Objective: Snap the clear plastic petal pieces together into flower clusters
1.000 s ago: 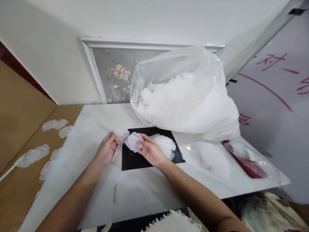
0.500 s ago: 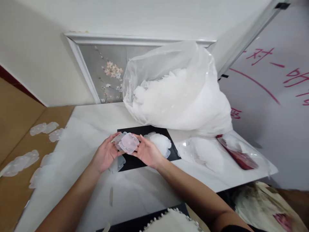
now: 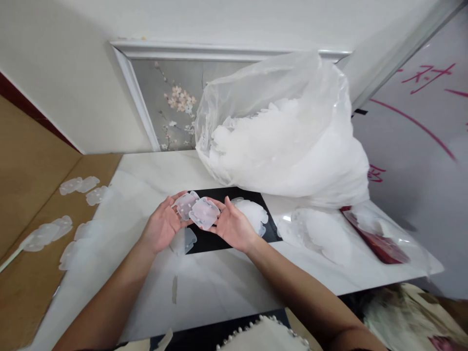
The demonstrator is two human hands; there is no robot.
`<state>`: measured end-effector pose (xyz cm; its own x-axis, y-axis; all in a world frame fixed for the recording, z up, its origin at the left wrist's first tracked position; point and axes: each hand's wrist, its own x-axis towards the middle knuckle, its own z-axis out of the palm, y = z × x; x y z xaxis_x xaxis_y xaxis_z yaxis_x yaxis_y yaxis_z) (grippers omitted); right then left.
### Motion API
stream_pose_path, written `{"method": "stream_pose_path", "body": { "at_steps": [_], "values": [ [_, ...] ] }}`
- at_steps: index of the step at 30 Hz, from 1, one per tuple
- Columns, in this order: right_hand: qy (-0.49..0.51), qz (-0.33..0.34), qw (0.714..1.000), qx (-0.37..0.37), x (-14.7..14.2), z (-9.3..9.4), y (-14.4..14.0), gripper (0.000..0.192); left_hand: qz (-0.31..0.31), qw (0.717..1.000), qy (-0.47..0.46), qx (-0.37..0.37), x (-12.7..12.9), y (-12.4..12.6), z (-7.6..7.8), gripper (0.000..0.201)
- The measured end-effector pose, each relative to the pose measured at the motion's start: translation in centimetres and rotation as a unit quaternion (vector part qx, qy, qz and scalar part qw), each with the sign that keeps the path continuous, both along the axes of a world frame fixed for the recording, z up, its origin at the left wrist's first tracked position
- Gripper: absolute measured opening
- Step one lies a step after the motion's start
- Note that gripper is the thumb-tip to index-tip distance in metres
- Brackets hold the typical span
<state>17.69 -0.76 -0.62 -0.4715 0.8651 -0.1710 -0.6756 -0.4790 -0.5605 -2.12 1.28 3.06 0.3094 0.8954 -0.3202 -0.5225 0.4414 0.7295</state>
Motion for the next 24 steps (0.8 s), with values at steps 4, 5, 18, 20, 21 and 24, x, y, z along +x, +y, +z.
{"method": "stream_pose_path", "body": {
  "at_steps": [4,5,18,20,21,24],
  "values": [
    [-0.001,0.003,1.0,0.007,0.0,0.0,-0.1,0.05,0.002,1.0,-0.004,0.007,0.0,0.0,0.0,0.032],
    [-0.001,0.002,1.0,0.008,0.1,0.1,-0.1,0.05,0.002,1.0,-0.005,0.007,0.0,0.0,0.0,0.032],
    [-0.069,-0.179,0.98,0.055,0.4,0.7,-0.4,0.039,-0.014,1.0,-0.007,0.011,-0.2,0.0,0.1,0.037],
    [-0.085,-0.205,0.973,0.067,0.6,1.0,-0.4,0.039,-0.023,1.0,-0.01,0.012,-0.2,-0.2,0.0,0.038],
    [-0.092,-0.212,0.971,0.07,0.7,1.2,-0.4,0.038,-0.029,0.999,-0.011,0.012,-0.2,-0.2,0.0,0.039],
    [-0.102,-0.214,0.968,0.078,1.0,1.5,-0.4,0.037,-0.046,0.999,-0.007,0.013,-0.2,-0.4,0.1,0.042]
  ]
}}
